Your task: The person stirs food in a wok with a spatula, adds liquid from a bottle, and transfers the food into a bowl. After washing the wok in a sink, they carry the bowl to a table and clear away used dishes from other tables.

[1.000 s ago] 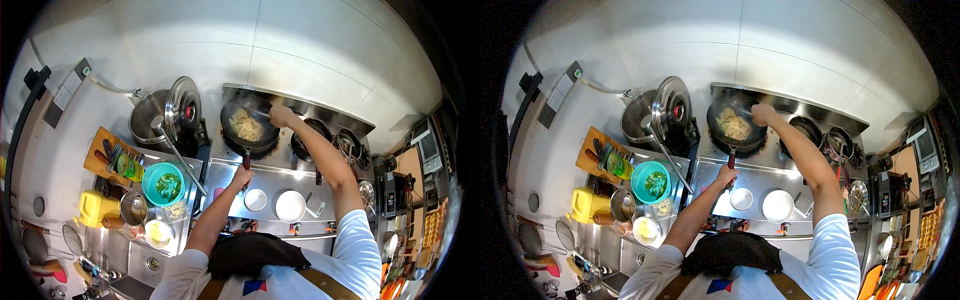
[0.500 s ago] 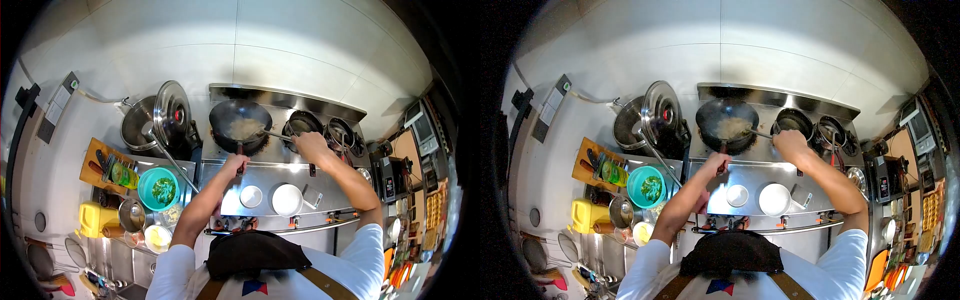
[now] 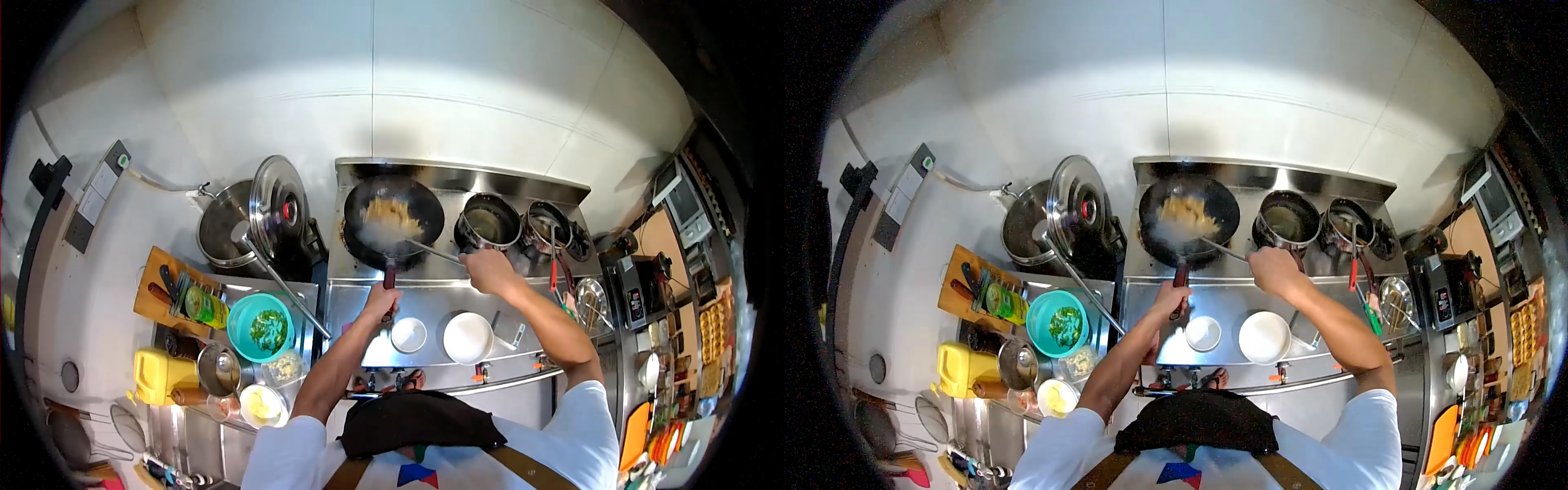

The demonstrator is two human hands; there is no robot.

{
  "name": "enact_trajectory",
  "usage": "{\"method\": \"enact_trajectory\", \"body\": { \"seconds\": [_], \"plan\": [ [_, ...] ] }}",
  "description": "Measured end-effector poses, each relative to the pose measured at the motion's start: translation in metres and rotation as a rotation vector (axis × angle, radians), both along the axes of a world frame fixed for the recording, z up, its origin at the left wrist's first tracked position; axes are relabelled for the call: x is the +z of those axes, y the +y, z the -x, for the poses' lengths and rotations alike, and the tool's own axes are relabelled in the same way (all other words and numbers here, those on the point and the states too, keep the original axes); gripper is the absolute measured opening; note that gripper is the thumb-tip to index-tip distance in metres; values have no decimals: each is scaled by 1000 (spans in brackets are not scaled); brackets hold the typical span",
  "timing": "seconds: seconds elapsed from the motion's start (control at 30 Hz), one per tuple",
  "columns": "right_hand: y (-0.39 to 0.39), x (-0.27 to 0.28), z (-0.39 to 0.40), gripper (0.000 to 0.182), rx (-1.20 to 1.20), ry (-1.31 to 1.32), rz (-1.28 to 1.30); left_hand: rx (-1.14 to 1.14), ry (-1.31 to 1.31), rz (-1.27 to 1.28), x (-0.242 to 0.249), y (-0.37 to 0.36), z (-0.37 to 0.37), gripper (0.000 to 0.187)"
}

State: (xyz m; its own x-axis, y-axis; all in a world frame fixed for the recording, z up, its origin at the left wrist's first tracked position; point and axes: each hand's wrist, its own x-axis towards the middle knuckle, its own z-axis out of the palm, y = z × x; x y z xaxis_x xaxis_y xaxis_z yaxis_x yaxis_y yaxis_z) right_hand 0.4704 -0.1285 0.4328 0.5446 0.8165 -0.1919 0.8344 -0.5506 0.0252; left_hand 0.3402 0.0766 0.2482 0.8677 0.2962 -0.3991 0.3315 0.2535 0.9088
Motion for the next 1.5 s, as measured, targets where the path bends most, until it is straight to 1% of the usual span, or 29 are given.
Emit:
{"method": "enact_trajectory", "body": {
  "seconds": [0.07, 0.13, 0.27, 0.33, 0.4, 0.47, 0.53, 0.57, 0.6, 0.63, 0.67, 0.7, 0.73, 0.8, 0.87, 0.93, 1.0, 1.07, 1.1, 1.17, 1.2, 1.27, 1.3, 1.33, 1.37, 1.4, 1.43, 1.47, 1.5],
  "plan": [
    [5, 28, -1, 24, -31, 16, -11, 18, 62, 50, -12, 6, -10, 21],
    [13, 58, -4, 20, -65, 43, 85, 28, 45, 91, -20, 6, -10, 20],
    [35, 58, -30, 17, 29, -47, 148, 46, 55, 46, -28, 10, -13, 17],
    [59, 46, -41, 17, 66, 2, 163, 58, 110, -120, -37, 8, -15, 20],
    [85, 13, -53, 18, 98, 63, 181, 64, 91, -103, -47, 5, -17, 20],
    [109, -23, -67, 25, 9, 36, 142, 69, 66, -90, -50, 4, -14, 20],
    [106, -17, -71, 25, -14, 24, 111, 309, -20, 227, -59, 2, -4, 33],
    [104, -10, -76, 26, -36, 8, 81, 342, 34, 214, -81, 5, 3, 42],
    [103, 17, -74, 29, -43, -6, 202, 348, 36, 220, -87, 1, 16, 42],
    [96, 20, -85, 29, -57, -3, 146, 503, 65, 168, -93, -8, 33, 42],
    [95, 39, -85, 27, -12, -43, 237, 653, 103, 116, -101, -23, 52, 42],
    [92, 53, -84, 13, 39, -114, 230, 544, 133, 159, -125, -40, 69, 40],
    [94, 64, -82, 14, 63, -136, 256, 433, 156, 198, -125, -50, 76, 37],
    [99, 57, -88, 16, 46, -173, 299, 213, 146, 95, -125, -88, 80, 20],
    [104, 38, -82, 11, 94, -267, 297, -85, 168, 135, -108, -112, 73, 19],
    [106, 8, -89, 11, 56, -253, 301, -334, 180, 211, -127, -127, 68, 19],
    [94, 3, -93, 11, 7, -194, 179, -352, 254, 347, -144, -138, 65, 21],
    [79, 6, -97, 15, -16, -178, 209, -333, 241, 290, -158, -141, 61, 39],
    [69, 11, -97, 18, -45, -111, 100, -344, 248, 295, -156, -143, 62, 39],
    [52, 18, -102, 28, -105, 2, -32, -90, 204, 261, -152, -149, 57, 59],
    [46, 20, -104, 28, -119, 2, -30, -104, 205, 261, -151, -149, 55, 59],
    [34, 23, -105, 29, -191, 133, -110, 205, 278, 151, -150, -143, 56, 57],
    [29, 19, -107, 30, -188, 176, -143, 211, 301, 75, -154, -141, 55, 46],
    [26, 15, -109, 30, -192, 172, -142, 127, 337, 52, -165, -139, 49, 38],
    [23, 10, -110, 31, -244, 264, -197, 25, 354, 39, -173, -146, 46, 37],
    [23, 8, -112, 32, -291, 353, -253, -73, 367, 26, -161, -153, 39, 36],
    [23, 8, -113, 33, -357, 414, -249, -196, 340, -196, -161, -164, 30, 38],
    [17, -13, -128, 34, -321, 490, -369, -267, 394, -228, -161, -175, 19, 40],
    [22, 3, -121, 33, -462, 606, -369, -270, 407, -201, -168, -186, 10, 41]
  ]
}}
